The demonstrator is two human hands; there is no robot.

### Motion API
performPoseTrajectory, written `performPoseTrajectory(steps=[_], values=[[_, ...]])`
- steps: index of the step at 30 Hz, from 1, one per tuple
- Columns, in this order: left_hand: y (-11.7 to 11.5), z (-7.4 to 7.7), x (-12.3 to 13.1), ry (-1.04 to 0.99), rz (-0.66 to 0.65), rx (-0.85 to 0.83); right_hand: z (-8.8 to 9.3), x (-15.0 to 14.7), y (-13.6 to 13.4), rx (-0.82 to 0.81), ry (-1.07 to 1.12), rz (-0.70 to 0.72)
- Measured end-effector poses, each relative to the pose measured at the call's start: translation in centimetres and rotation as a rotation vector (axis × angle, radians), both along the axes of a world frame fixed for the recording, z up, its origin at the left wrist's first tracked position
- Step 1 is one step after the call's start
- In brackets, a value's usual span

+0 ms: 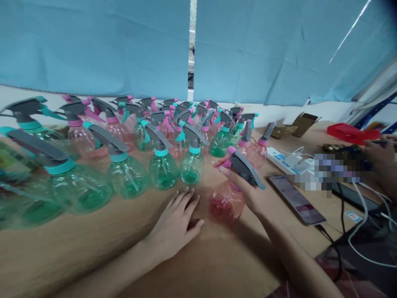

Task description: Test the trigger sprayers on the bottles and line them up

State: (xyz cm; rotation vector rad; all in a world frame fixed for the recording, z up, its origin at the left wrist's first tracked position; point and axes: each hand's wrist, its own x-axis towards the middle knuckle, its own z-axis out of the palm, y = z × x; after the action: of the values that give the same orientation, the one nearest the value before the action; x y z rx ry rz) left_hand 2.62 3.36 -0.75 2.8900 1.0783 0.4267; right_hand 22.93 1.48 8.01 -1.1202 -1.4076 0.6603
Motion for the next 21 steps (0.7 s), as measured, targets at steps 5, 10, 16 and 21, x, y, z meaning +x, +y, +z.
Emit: performPoseTrajectory(steps=[5,10,16,21], values=[[0.01,-0.09,-0.01,-0.017,-0.003,0.01,-0.44,0.19,0.22,0.0,0.008,0.011],[-0.09,0.2,0.07,0.033,0.012,0.013,-0.52,0.18,0.23,0.013,0.034,0.011],[-0.17,0.32,0.07,0.058,0.008,0.005,-0.01,-0.02,0.05,-0.009,0.028,0.005],[-0.09,0.13,-0.01,0.054,0.008,0.01,-0.26,0.08,0.21,-0.003,0.029,0.006]])
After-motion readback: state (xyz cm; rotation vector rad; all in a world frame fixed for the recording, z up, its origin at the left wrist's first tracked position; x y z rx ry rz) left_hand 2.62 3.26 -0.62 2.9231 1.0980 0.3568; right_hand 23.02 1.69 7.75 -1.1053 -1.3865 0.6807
